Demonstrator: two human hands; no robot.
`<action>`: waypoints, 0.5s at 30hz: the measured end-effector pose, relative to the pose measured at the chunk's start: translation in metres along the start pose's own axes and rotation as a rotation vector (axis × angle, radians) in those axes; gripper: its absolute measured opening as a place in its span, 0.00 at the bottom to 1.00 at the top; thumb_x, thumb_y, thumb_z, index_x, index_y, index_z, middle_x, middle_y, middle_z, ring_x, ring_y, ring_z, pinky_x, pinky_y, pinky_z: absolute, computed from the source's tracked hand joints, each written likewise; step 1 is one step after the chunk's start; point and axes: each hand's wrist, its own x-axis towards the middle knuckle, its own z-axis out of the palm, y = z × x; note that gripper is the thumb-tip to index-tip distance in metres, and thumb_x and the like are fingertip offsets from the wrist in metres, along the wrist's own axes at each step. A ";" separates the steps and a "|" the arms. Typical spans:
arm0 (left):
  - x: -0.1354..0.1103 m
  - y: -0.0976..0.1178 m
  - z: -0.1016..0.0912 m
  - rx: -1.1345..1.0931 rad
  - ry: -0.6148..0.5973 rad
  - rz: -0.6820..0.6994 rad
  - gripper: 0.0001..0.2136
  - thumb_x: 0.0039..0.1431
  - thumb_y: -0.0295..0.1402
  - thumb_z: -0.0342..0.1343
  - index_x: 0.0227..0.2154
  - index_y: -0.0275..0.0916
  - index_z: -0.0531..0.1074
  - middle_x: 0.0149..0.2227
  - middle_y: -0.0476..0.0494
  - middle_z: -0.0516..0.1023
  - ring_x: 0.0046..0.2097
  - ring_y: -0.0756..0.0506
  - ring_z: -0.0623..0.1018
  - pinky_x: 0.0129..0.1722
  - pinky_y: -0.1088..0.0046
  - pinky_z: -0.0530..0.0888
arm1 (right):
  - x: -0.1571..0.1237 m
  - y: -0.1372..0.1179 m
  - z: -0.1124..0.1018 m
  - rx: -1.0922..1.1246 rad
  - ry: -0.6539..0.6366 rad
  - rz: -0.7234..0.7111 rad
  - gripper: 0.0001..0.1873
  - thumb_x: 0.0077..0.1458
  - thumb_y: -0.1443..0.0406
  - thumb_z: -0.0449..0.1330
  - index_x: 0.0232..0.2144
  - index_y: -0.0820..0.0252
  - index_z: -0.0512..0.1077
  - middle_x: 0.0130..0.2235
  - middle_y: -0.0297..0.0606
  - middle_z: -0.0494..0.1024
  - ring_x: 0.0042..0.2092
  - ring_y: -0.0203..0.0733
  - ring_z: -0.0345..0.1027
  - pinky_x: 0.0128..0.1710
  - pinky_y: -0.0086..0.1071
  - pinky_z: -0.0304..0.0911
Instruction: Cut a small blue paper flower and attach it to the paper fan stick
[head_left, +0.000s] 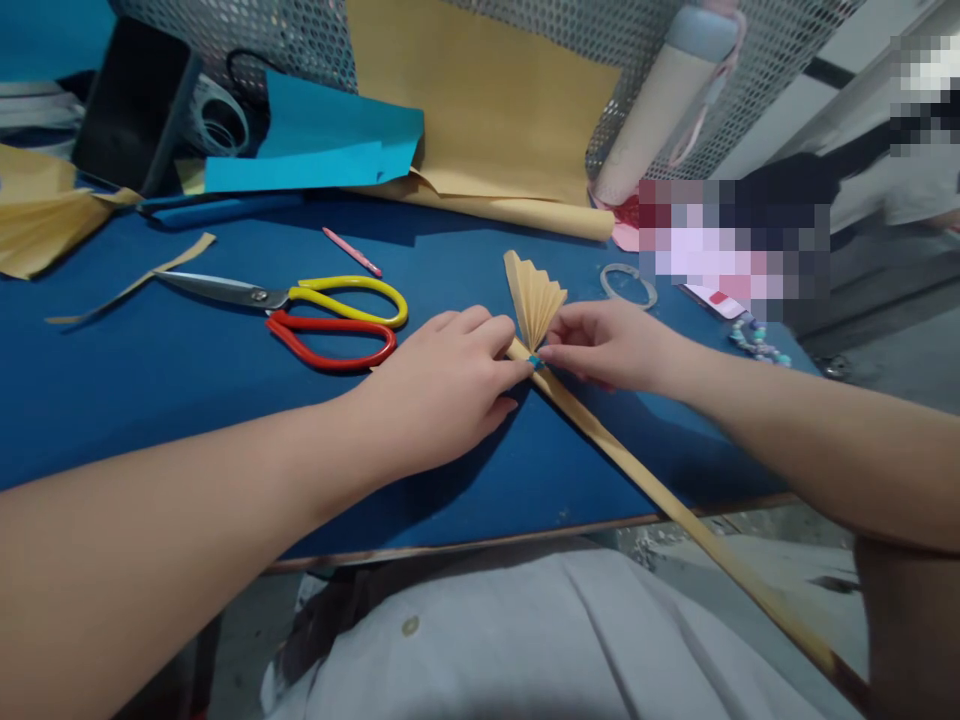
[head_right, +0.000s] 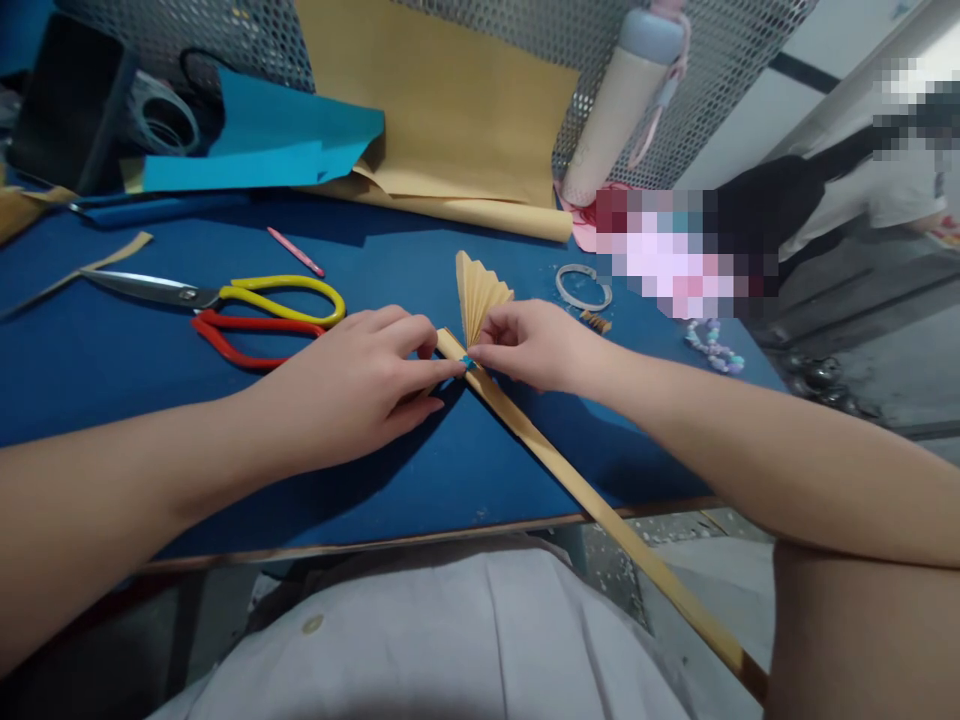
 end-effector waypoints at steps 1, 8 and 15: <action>0.000 0.000 0.000 -0.001 0.005 0.003 0.14 0.65 0.33 0.51 0.49 0.44 0.78 0.42 0.39 0.73 0.46 0.36 0.72 0.43 0.56 0.71 | 0.000 0.002 0.003 0.045 -0.003 0.009 0.11 0.60 0.65 0.62 0.27 0.58 0.64 0.17 0.24 0.65 0.16 0.28 0.56 0.12 0.23 0.52; 0.002 0.000 0.001 -0.053 0.017 0.004 0.14 0.65 0.34 0.52 0.49 0.41 0.78 0.42 0.38 0.74 0.44 0.37 0.71 0.44 0.57 0.70 | 0.002 0.006 0.010 0.156 -0.050 0.042 0.13 0.61 0.68 0.60 0.27 0.58 0.61 0.15 0.22 0.63 0.15 0.27 0.52 0.11 0.21 0.51; 0.004 -0.002 0.004 -0.072 -0.003 0.004 0.16 0.66 0.34 0.51 0.53 0.42 0.76 0.42 0.40 0.73 0.44 0.38 0.71 0.45 0.57 0.71 | -0.001 0.008 -0.007 0.175 0.066 -0.043 0.11 0.62 0.63 0.59 0.28 0.57 0.63 0.16 0.23 0.63 0.15 0.29 0.54 0.14 0.25 0.51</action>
